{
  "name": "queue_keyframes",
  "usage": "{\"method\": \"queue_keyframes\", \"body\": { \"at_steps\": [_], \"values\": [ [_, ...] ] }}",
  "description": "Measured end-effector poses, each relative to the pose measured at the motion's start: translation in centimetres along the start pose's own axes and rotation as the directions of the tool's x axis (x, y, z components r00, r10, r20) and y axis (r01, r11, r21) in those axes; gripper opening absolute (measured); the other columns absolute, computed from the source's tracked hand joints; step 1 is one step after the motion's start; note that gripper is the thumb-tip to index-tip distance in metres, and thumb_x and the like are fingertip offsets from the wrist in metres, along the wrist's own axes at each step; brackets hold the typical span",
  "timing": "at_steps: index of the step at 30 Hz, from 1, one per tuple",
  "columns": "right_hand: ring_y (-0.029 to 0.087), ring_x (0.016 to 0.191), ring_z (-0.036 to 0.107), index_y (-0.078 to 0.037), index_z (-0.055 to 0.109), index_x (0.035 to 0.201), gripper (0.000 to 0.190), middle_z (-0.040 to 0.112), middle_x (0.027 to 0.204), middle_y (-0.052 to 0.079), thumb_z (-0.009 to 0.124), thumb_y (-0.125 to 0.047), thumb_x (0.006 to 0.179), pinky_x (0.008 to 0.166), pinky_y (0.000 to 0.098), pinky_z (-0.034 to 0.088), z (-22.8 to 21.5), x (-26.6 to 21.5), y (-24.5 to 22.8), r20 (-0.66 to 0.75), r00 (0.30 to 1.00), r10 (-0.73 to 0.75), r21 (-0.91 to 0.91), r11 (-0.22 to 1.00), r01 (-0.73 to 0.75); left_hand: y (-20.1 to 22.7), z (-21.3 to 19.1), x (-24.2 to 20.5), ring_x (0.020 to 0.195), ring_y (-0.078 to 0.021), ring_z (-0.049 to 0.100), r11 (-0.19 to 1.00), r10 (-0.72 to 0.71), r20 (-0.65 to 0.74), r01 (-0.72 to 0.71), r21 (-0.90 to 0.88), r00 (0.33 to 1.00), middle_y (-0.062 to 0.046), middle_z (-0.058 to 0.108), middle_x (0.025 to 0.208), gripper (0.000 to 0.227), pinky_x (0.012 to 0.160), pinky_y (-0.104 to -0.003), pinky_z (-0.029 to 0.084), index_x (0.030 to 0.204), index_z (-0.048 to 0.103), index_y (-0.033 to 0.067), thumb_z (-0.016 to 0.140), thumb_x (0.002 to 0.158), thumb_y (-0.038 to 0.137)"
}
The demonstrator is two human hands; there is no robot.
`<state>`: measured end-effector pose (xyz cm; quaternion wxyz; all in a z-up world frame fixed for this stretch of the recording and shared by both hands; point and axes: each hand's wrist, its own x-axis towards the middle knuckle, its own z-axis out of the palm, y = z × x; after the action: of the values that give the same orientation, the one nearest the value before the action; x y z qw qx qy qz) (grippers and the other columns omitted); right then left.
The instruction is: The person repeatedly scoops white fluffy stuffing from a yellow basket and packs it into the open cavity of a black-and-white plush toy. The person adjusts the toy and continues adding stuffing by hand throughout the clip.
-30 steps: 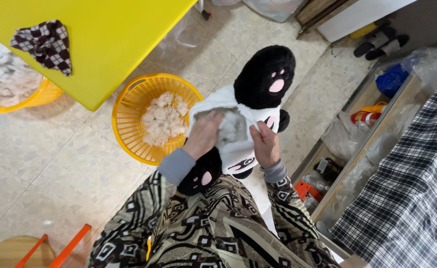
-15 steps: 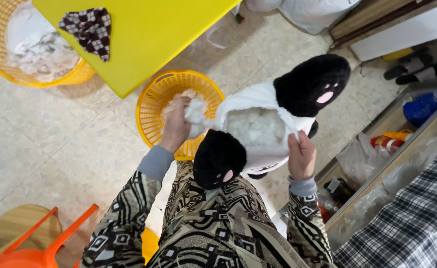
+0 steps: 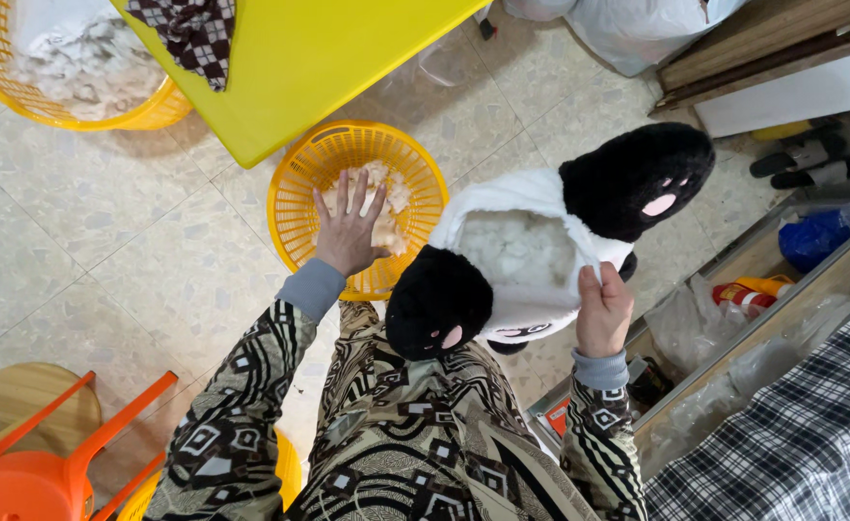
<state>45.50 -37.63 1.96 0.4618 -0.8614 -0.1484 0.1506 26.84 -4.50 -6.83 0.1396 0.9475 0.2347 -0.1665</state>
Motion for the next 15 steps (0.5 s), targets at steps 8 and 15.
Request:
{"method": "queue_keyframes", "body": {
  "at_steps": [8, 15],
  "values": [
    [0.006, 0.065, 0.042, -0.001, 0.068, 0.107, 0.019, 0.052, 0.072, -0.005, 0.058, -0.016, 0.106, 0.059, 0.0240, 0.035, 2.0, 0.2, -0.8, 0.073, 0.997, -0.036, 0.084, 0.996, 0.030, 5.5, -3.1, -1.3, 0.133, -0.0333, 0.053, 0.735, 0.267, -0.491, -0.505, -0.453, 0.829, -0.015, 0.057, 0.142, 0.034, 0.112, -0.045, 0.047, 0.139, 0.063, 0.0139, 0.063, 0.106, 0.023],
    [0.005, 0.066, 0.041, 0.000, 0.066, 0.100, 0.018, 0.050, 0.070, -0.004, 0.060, -0.015, 0.107, 0.057, 0.0249, 0.036, 4.6, -0.2, -2.6, 0.116, 0.987, -0.109, 0.064, 0.993, 0.102, 12.6, 1.8, 5.1, 0.097, -0.0252, 0.064, 0.938, 0.343, -0.595, -0.236, 0.253, 0.727, -0.005, 0.066, 0.104, 0.036, 0.068, -0.048, 0.053, 0.103, 0.075, 0.0130, 0.059, 0.071, 0.019]
  ]
}}
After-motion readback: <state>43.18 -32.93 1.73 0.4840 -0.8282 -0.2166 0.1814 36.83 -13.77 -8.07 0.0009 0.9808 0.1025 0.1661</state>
